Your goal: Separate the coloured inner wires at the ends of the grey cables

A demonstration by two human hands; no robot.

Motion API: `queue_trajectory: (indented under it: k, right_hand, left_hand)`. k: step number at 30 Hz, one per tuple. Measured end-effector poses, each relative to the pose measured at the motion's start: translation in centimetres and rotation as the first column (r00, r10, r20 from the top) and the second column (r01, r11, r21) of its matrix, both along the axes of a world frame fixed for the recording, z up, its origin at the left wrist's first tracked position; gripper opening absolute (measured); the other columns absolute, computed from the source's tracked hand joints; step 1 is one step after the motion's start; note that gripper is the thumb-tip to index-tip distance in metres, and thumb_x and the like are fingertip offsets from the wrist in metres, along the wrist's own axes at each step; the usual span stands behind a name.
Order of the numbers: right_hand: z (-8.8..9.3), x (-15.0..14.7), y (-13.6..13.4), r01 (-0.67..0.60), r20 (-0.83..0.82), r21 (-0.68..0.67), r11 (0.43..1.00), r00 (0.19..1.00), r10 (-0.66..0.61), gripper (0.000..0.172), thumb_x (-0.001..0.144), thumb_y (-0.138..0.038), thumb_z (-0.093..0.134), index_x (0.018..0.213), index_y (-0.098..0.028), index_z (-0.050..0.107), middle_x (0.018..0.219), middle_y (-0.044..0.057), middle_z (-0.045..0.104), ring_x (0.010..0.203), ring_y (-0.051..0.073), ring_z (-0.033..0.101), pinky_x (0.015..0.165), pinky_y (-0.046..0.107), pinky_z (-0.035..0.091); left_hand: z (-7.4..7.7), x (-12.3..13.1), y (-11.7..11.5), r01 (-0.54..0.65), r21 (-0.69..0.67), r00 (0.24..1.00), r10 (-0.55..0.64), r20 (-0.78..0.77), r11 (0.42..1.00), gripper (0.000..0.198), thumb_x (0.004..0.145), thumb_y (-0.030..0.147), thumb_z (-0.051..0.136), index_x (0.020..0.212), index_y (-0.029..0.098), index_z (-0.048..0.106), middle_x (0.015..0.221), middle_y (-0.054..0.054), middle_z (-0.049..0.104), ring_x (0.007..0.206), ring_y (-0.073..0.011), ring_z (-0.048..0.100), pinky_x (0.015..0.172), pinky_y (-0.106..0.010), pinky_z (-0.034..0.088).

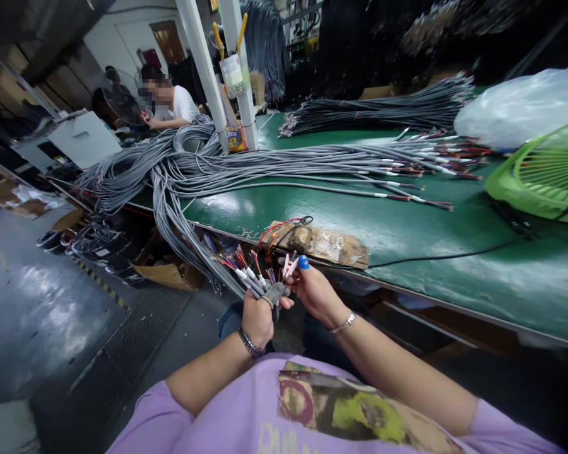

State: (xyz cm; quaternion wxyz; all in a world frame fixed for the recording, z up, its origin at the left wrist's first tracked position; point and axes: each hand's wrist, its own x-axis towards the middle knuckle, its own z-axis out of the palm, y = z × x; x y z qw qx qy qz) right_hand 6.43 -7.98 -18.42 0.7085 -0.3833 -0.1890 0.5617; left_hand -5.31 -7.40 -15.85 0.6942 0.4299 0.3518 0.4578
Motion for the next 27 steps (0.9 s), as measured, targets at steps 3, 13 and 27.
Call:
queue_trajectory:
  k: [3, 13, 27]
  right_hand:
    - [0.2, -0.2, 0.3, -0.092, -0.186, -0.012, 0.996, 0.978, 0.089, 0.04, 0.07, -0.058, 0.067, 0.073, -0.018, 0.066, 0.068, 0.002, 0.063, 0.058, 0.012, 0.052, 0.052, 0.025, 0.045]
    - [0.5, -0.6, 0.7, -0.018, -0.321, -0.082, 0.996, 0.947, -0.009, 0.029, 0.074, -0.047, 0.069, 0.074, -0.018, 0.066, 0.068, 0.002, 0.066, 0.061, 0.013, 0.056, 0.058, 0.026, 0.047]
    - [-0.3, -0.5, -4.0, -0.235, 0.183, 0.066, 0.97, 0.958, 0.22, 0.034, 0.069, -0.047, 0.073, 0.081, -0.017, 0.064, 0.071, 0.003, 0.064, 0.063, 0.013, 0.056, 0.063, 0.028, 0.045]
  left_hand:
    - [-0.1, -0.1, 0.0, 0.004, 0.019, 1.0, -0.003, -0.024, 1.0, 0.031, 0.069, 0.033, 0.071, 0.046, 0.014, 0.061, 0.042, -0.002, 0.058, 0.048, -0.0138, 0.059, 0.058, -0.027, 0.05]
    - [-1.0, -0.3, 0.0, 0.009, 0.028, 0.998, -0.007, -0.069, 1.0, 0.03, 0.072, 0.031, 0.069, 0.048, 0.015, 0.063, 0.044, -0.002, 0.06, 0.051, -0.0145, 0.061, 0.062, -0.028, 0.05]
    - [-1.1, -1.5, -0.8, 0.018, 0.059, 0.997, -0.013, -0.082, 0.998, 0.033, 0.07, 0.038, 0.071, 0.048, 0.016, 0.061, 0.045, -0.002, 0.06, 0.055, -0.0168, 0.063, 0.062, -0.029, 0.051]
